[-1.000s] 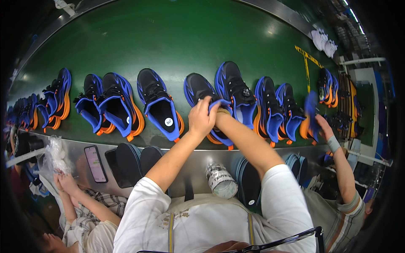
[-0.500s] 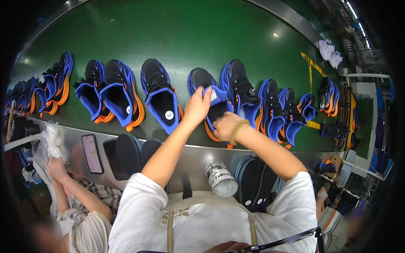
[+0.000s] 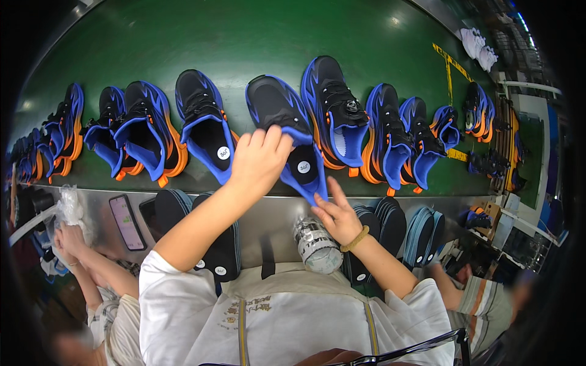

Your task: The person picks up insoles from a stack on a table and inserts them into shoes moving along a conveyor belt, adjusting the fit by hand inside each shoe.

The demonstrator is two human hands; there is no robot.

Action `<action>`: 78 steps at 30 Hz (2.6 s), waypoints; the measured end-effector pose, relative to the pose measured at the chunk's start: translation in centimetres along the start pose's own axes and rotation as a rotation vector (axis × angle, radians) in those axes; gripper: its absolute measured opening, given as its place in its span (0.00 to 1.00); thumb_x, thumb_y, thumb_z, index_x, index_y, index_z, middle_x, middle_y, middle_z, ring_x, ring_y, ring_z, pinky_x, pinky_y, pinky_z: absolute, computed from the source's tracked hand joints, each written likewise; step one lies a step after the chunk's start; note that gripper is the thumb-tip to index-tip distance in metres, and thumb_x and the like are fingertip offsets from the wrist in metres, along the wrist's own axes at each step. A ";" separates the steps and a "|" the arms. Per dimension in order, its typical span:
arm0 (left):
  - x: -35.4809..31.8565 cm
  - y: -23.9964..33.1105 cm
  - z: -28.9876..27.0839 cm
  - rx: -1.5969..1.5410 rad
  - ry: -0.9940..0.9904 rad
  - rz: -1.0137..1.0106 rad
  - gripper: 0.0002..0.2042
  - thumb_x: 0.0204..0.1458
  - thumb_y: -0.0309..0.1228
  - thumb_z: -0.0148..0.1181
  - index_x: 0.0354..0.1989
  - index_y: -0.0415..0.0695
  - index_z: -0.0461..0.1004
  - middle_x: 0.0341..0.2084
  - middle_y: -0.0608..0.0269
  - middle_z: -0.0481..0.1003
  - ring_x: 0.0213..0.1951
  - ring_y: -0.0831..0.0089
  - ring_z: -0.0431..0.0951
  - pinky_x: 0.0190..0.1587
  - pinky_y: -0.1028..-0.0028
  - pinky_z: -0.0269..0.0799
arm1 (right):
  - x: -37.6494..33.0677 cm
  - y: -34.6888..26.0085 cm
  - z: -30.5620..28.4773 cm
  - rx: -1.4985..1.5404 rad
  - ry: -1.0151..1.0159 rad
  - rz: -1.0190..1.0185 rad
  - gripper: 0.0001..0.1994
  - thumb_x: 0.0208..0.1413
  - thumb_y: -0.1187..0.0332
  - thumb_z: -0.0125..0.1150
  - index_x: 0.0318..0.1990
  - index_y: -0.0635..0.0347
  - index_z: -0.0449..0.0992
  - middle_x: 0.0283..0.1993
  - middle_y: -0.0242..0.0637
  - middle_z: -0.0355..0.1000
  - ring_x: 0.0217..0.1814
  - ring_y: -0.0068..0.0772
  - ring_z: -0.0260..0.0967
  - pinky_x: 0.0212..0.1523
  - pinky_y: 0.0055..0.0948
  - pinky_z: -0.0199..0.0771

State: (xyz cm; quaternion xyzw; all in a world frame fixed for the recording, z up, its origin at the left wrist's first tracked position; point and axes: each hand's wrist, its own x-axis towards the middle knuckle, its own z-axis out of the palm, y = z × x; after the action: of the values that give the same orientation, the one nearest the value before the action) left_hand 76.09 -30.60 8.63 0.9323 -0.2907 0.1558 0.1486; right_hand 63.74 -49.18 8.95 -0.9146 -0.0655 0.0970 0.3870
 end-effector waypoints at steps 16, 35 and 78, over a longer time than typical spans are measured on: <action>2.3 -4.3 -6.7 -1.502 -0.172 -0.794 0.16 0.53 0.28 0.40 0.49 0.39 0.61 0.40 0.63 0.68 0.14 0.87 0.55 0.16 0.89 0.51 | -3.1 -0.1 -4.2 -0.201 0.303 -0.029 0.14 0.42 0.74 0.55 0.40 0.62 0.69 0.43 0.45 0.65 0.43 0.46 0.63 0.43 0.35 0.63; 9.6 6.3 6.1 -0.449 -0.104 -0.245 0.21 0.48 0.42 0.48 0.46 0.41 0.62 0.31 0.47 0.68 0.31 0.53 0.71 0.33 0.62 0.68 | -15.0 -0.6 -11.7 -0.275 0.482 0.225 0.18 0.36 0.73 0.61 0.40 0.65 0.70 0.50 0.50 0.60 0.43 0.46 0.60 0.43 0.34 0.61; 8.3 6.3 6.7 -0.998 -0.324 -0.636 0.24 0.44 0.50 0.52 0.28 0.34 0.71 0.15 0.56 0.70 0.21 0.73 0.69 0.25 0.74 0.64 | 8.7 6.7 -5.8 -0.612 -0.232 -0.173 0.05 0.38 0.72 0.52 0.21 0.63 0.72 0.28 0.44 0.64 0.33 0.44 0.63 0.36 0.35 0.65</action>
State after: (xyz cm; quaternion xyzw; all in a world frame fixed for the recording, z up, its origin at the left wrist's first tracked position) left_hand 80.25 -42.19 6.90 0.8030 -0.0551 -0.1950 0.5605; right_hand 73.81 -56.18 6.98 -0.9623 -0.2127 0.1428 0.0914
